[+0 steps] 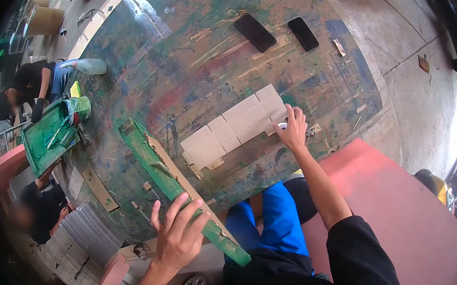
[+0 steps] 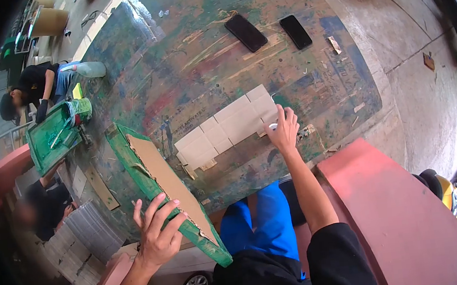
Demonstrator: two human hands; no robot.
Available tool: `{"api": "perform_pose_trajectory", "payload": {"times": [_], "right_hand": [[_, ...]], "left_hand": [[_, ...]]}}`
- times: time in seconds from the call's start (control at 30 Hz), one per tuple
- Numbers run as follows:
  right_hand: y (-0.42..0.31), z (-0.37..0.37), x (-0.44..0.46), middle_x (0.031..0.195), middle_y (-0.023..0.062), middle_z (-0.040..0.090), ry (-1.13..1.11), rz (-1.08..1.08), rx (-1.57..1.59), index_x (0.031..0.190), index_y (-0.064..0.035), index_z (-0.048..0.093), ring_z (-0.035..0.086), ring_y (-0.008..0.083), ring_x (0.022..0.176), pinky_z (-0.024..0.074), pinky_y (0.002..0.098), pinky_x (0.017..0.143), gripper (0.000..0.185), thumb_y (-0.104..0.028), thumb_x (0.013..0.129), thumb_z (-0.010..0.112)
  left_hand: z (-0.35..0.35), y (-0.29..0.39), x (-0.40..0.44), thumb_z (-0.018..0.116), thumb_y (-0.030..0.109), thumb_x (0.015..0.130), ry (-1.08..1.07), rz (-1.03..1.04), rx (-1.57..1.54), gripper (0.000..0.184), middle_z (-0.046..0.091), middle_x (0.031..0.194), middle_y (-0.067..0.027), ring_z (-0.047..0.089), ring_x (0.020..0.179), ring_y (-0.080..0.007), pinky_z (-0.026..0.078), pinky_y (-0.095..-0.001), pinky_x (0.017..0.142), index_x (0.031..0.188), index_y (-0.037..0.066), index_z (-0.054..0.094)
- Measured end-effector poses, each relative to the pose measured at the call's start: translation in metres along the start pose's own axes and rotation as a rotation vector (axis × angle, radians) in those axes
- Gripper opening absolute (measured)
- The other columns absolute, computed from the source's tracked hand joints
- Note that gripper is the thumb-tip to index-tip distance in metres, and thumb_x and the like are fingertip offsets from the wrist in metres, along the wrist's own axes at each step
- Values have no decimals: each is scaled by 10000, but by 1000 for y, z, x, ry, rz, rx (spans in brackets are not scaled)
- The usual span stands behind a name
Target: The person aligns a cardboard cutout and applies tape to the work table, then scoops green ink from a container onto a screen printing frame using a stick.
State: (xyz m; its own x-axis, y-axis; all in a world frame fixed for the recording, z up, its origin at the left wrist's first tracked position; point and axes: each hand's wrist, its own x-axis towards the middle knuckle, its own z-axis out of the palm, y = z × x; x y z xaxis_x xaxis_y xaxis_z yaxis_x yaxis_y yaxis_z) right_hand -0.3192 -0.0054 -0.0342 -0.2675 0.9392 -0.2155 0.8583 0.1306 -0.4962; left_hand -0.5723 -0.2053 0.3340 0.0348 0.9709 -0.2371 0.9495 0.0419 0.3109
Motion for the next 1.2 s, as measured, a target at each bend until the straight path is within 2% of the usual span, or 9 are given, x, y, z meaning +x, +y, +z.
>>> {"api": "perform_pose_trajectory", "payload": {"times": [0.2, 0.4, 0.53, 0.7, 0.8, 0.9, 0.97, 1.2], "right_hand": [[7, 2, -20, 1277, 178, 498, -55, -1, 14, 1447, -136, 455, 507, 402, 1173, 440, 515, 931, 815, -249, 727, 821], [14, -1, -20, 1228, 210, 515, 74, -14, 156, 1437, -108, 461, 543, 420, 1104, 453, 489, 947, 755, -141, 742, 756], [27, -13, -20, 1235, 235, 514, 190, 92, 161, 1417, -69, 478, 540, 431, 1130, 461, 483, 968, 709, -130, 757, 729], [58, -20, -23, 1270, 242, 492, 225, 190, 233, 1415, -54, 482, 533, 432, 1176, 447, 467, 1021, 694, -144, 774, 732], [69, -22, -25, 1234, 200, 492, 156, 267, 308, 1431, -68, 482, 579, 336, 1038, 510, 415, 893, 700, -132, 790, 754], [70, -29, -25, 1213, 178, 494, 153, 314, 409, 1428, -71, 489, 575, 280, 981, 524, 372, 815, 687, -111, 803, 771], [75, -29, -25, 1214, 174, 493, 169, 274, 356, 1427, -77, 493, 577, 269, 970, 525, 362, 804, 690, -111, 804, 787], [75, -35, -20, 1164, 154, 505, 108, 263, 280, 1397, -86, 513, 565, 275, 950, 507, 389, 812, 687, -136, 788, 828]], "left_hand": [[2, 2, 6, 655, 21, 713, -4, 10, -9, 360, 623, 1299, -49, 476, 1362, -300, 157, -608, 1174, 1040, 150, 735], [15, 7, 26, 670, 41, 720, 11, 38, -45, 368, 623, 1314, -35, 473, 1372, -283, 169, -603, 1168, 1061, 161, 736], [39, 14, 64, 701, 84, 715, 22, 100, -89, 402, 608, 1331, -36, 457, 1389, -269, 187, -612, 1153, 1109, 164, 721], [133, 25, 151, 718, 181, 785, 16, 206, -14, 403, 570, 1335, -96, 414, 1402, -281, 214, -662, 1145, 1181, 115, 687], [205, 31, 209, 678, 171, 833, -69, 190, 81, 317, 594, 1294, -129, 438, 1368, -298, 215, -685, 1162, 1141, 106, 705], [252, 34, 251, 636, 178, 875, -285, 123, 140, 264, 623, 1256, -126, 449, 1357, -289, 188, -685, 1185, 1116, 114, 723], [282, 32, 263, 610, 198, 901, -299, 111, 190, 259, 634, 1254, -114, 447, 1362, -283, 178, -683, 1193, 1117, 121, 729], [313, 28, 264, 549, 244, 955, -280, 115, 254, 303, 624, 1310, -90, 417, 1402, -277, 169, -677, 1201, 1176, 126, 720]]}}
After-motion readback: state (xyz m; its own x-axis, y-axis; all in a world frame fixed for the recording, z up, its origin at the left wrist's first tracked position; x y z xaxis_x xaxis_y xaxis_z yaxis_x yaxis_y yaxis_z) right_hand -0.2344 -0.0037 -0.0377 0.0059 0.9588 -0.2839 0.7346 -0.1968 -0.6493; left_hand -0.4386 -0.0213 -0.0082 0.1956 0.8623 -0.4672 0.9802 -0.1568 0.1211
